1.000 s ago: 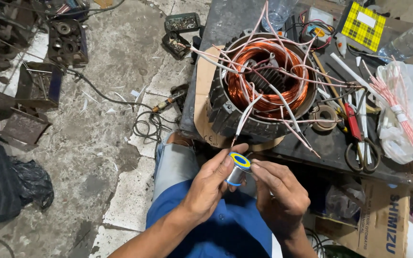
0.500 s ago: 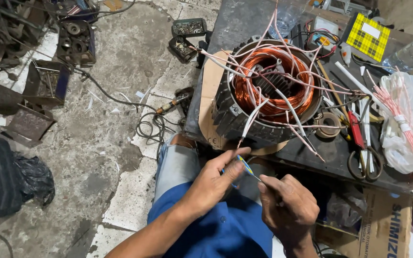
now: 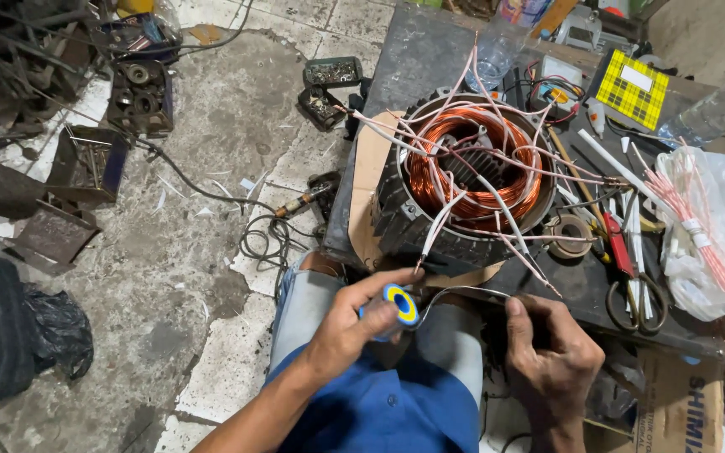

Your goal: Testing and repairing motor windings by connecting wires to a multimeter and applying electrical tape for insulation.

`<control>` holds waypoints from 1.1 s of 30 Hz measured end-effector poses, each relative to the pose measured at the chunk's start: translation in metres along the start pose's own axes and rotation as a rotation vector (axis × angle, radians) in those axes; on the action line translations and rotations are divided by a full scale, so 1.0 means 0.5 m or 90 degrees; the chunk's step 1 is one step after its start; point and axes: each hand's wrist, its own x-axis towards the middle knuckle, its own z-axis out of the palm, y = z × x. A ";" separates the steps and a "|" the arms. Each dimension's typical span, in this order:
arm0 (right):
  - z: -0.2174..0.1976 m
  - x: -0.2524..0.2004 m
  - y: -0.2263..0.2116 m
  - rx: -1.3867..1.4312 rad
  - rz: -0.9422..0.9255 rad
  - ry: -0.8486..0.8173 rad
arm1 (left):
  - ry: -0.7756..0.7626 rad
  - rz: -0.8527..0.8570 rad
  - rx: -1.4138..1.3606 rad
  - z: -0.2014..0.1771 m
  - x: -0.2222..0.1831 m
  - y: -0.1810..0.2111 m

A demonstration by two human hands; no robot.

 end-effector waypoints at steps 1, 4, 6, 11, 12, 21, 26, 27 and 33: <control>-0.007 -0.001 0.012 0.002 -0.003 0.001 | 0.001 0.003 0.001 -0.002 0.005 -0.004; -0.030 -0.007 0.034 0.013 0.000 -0.081 | 0.190 0.004 -0.126 -0.009 0.013 -0.014; -0.051 -0.012 0.033 0.114 0.104 -0.166 | 0.300 0.030 -0.108 -0.018 0.017 -0.016; -0.068 -0.002 0.065 0.175 0.162 -0.293 | 0.368 0.112 -0.002 -0.028 0.017 -0.014; -0.069 0.007 0.067 0.111 0.183 -0.350 | 0.367 0.117 0.028 -0.028 0.014 -0.010; 0.011 -0.006 -0.080 0.184 -0.242 -0.218 | 0.202 0.123 0.199 0.023 0.002 0.036; 0.075 -0.038 -0.100 0.216 -0.166 -0.225 | 0.196 0.133 0.236 0.041 0.007 0.051; 0.072 -0.039 -0.116 0.249 -0.093 -0.239 | 0.207 0.137 0.284 0.039 0.009 0.050; 0.040 -0.018 -0.120 0.161 -0.129 -0.124 | 0.030 0.056 0.455 -0.004 0.011 0.058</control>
